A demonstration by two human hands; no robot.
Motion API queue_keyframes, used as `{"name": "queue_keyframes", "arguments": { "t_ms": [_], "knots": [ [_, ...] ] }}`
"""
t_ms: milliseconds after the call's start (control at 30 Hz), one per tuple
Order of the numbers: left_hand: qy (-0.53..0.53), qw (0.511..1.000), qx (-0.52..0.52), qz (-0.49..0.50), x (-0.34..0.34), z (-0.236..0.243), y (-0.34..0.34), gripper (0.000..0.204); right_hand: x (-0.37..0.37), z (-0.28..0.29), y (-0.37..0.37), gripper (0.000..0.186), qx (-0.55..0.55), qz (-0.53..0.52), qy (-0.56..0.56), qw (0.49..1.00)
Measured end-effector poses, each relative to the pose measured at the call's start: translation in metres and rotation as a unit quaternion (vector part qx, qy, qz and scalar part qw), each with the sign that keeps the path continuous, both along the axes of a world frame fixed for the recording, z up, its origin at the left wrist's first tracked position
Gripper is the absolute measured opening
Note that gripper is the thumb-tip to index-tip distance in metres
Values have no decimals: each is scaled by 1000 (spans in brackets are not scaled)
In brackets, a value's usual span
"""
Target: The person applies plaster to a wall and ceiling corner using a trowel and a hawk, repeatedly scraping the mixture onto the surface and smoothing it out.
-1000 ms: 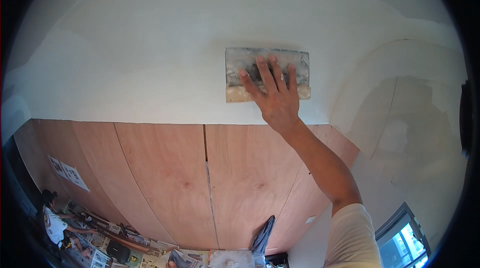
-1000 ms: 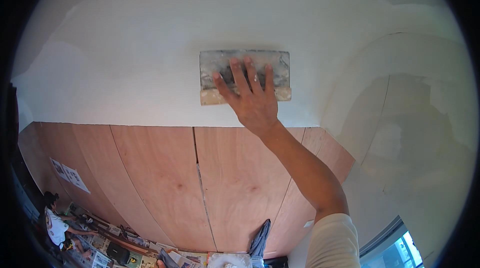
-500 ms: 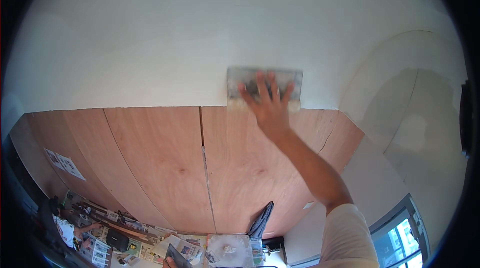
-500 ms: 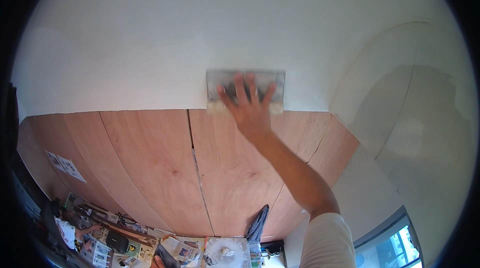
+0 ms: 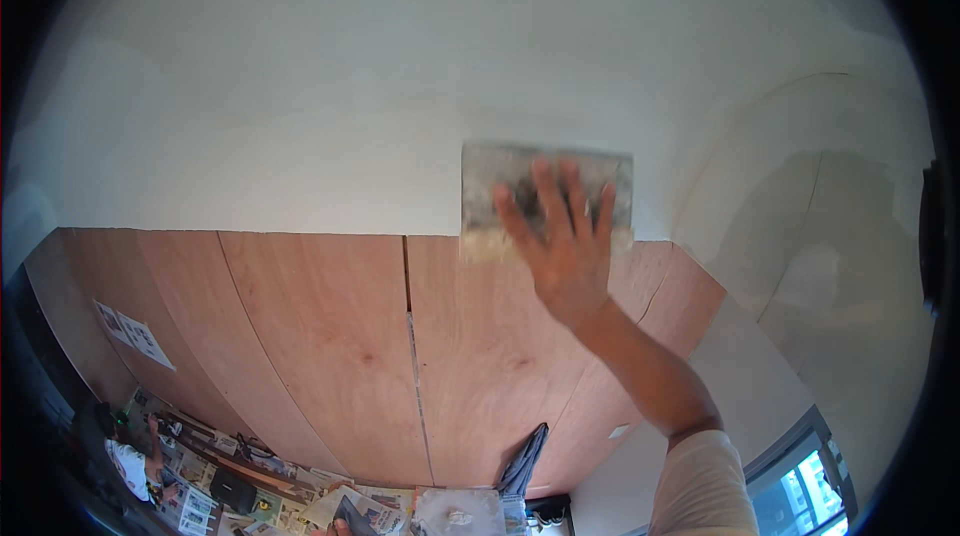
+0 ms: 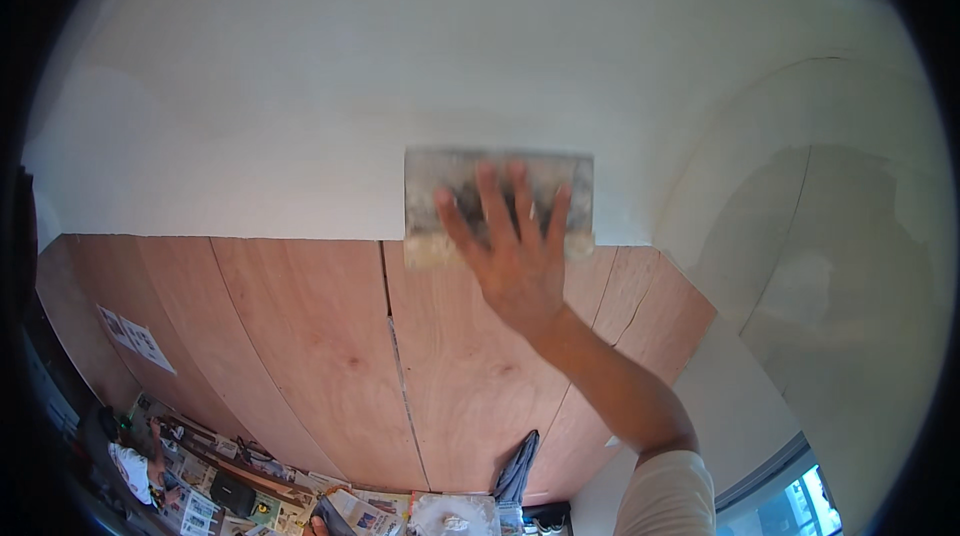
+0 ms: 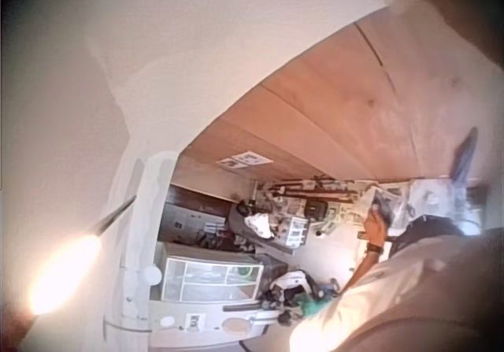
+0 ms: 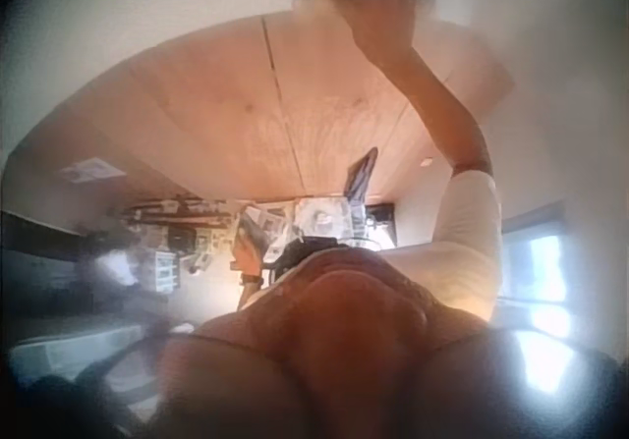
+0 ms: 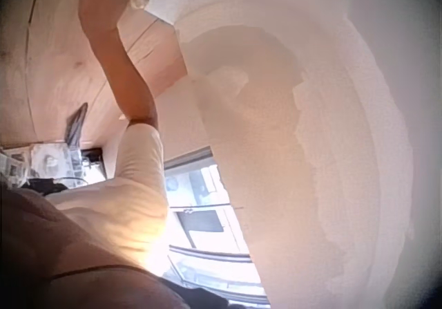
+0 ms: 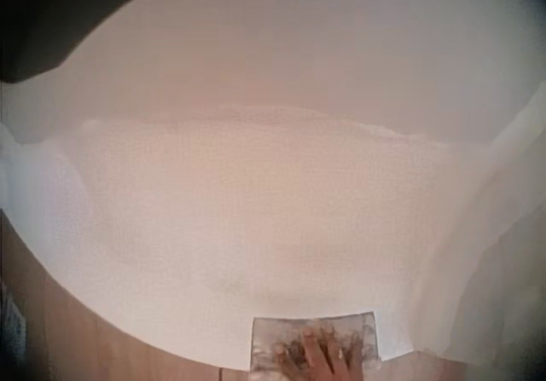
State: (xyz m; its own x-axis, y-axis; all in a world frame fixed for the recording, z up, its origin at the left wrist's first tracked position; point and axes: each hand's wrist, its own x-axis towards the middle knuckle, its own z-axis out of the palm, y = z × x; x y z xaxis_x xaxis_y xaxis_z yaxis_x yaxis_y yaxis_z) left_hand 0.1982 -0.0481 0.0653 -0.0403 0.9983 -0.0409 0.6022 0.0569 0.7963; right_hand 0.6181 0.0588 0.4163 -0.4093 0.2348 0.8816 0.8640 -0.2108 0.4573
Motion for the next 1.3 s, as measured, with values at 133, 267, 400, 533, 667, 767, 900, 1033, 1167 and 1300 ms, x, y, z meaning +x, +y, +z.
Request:
{"name": "queue_keyframes", "arguments": {
  "t_ms": [133, 267, 400, 533, 667, 767, 900, 1033, 1167, 1300],
  "knots": [
    [2, 1000, 14, -4, -1, -6, 1, 52, 5, 73, 21, 77, 99, -43, -43, 993],
    [-4, 999, -20, 32, 6, 7, -3, 54, 11, 100, 48, 83, 134, -59, -55, 988],
    [40, 997, -22, 57, -3, -17, -5, 56, 1, 58, 55, 86, 35, -61, -8, 997],
    [50, 997, -31, 48, -6, -18, -3, 58, 22, -38, 67, 85, -61, -81, 13, 995],
    [54, 997, -28, 52, 1, -11, -2, 64, 30, -110, 59, 84, -72, -41, 27, 996],
    [-4, 997, -24, 71, 12, 11, -7, 67, 14, -118, 37, 78, -136, -40, 80, 987],
    [13, 995, -65, 79, 14, 18, -8, 65, 18, -94, 1, 70, -94, -12, 58, 994],
    [33, 993, -83, 72, 6, 1, -2, 66, 47, -5, -14, 64, 14, -56, 55, 997],
    [77, 990, -95, 69, 4, -5, -2, 66, 85, 71, -10, 78, 145, -61, -5, 987],
    [54, 994, -85, 52, 7, 4, -5, 67, 103, 84, 1, 83, 135, -109, -18, 985]
  ]
}}
